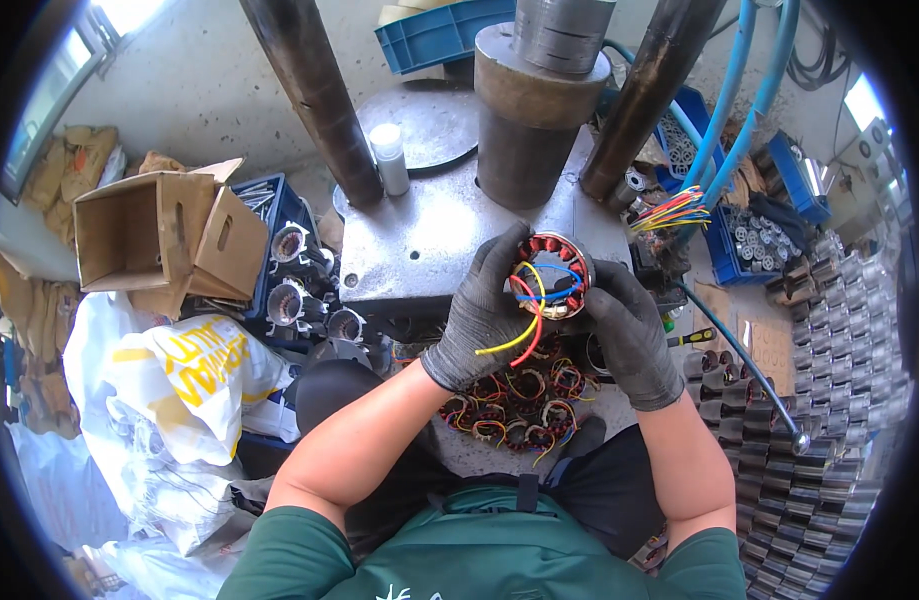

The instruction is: Operating a press machine and adjusting wiring on motor stators in an industrial setting.

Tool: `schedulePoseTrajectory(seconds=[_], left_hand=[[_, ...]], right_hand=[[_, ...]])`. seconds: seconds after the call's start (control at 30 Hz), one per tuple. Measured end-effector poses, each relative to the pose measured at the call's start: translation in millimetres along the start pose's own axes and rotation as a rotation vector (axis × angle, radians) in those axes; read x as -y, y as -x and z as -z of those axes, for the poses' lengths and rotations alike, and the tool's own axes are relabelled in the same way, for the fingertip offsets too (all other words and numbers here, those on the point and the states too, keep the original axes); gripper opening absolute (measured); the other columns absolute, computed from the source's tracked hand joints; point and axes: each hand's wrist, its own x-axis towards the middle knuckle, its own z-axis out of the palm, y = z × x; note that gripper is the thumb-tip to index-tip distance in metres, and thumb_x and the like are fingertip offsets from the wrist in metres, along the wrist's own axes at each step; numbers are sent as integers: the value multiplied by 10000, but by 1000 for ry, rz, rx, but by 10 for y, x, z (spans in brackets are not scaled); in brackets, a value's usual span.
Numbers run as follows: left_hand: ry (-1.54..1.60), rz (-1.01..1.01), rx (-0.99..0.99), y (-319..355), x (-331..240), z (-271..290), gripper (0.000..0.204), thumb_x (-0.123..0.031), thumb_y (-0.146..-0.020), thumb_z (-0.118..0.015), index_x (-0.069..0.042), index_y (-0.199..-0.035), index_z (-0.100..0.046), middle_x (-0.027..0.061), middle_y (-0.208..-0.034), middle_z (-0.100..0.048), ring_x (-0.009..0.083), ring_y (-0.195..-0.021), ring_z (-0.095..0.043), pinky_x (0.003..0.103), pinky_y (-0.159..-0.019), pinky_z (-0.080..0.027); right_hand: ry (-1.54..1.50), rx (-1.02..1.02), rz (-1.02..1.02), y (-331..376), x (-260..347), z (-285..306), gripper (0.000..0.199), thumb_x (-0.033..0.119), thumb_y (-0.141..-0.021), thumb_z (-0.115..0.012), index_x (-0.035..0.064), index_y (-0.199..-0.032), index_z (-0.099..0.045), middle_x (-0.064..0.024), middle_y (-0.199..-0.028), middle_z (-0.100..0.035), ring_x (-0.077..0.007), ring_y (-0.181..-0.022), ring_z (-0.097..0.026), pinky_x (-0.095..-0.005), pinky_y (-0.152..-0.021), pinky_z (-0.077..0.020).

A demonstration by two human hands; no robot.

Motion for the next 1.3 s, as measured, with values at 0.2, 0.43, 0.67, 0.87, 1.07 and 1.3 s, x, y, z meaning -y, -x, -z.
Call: schedulePoseTrajectory(seconds=[0.2, 0.43, 0.67, 0.87, 1.07, 1.3], left_hand=[[-108, -177, 78, -42, -73, 114, 900, -122, -787, -893, -76, -1556, -427, 226, -1495, -447, 385, -1336, -552, 448, -1098, -499], [342, 104, 263, -52, -133, 287, 677, -293, -1045, -657, -27, -1598, -373, 189, -1592, -393, 304, -1468, -438, 434, -1198, -373], [179, 207, 147, -82, -137, 344, 574, -256, -1054, -666, 13, -1524, -475, 148, -1426, -591, 226, -1319, -568, 381, -1136, -444], [53, 167, 139, -115, -223, 395, 559, -277, -996, -746, -1, -1449, -573, 159, -1337, -647, 247, -1230, -643, 374, -1061, -504], [-139, 122, 110, -85, -128, 378, 572, -251, -928, -809, -9, -1403, -602, 173, -1265, -671, 273, -1149, -692, 397, -994, -554], [-284, 174, 110, -106, -138, 312, 457, -211, -907, -803, -15, -1289, -645, 202, -1135, -687, 350, -1026, -719, 426, -906, -577]], right_hand=[[-62, -49, 126, -78, -46, -111, 625, 335, -985, -706, -34, -1453, -517, -126, -1305, -644, -177, -1142, -647, -308, -927, -572], [-35, -70, 44, -172, -126, -41, 626, 284, -956, -699, -51, -1451, -512, -134, -1317, -647, -184, -1162, -651, -325, -957, -571], [-183, 75, 62, -184, -184, -113, 682, 383, -974, -675, -51, -1469, -498, -160, -1388, -625, -226, -1251, -624, -390, -1080, -512], [-200, 58, 51, -180, -206, -178, 744, 502, -989, -653, -50, -1459, -490, -165, -1379, -628, -252, -1275, -613, -426, -1132, -472], [-144, 46, 20, -156, -248, -232, 601, 319, -979, -750, -19, -1413, -506, -141, -1312, -635, -215, -1197, -644, -376, -1042, -544], [-68, 35, 49, -122, -356, -252, 550, 297, -987, -751, 7, -1389, -515, -120, -1307, -624, -177, -1177, -610, -362, -1042, -517]])
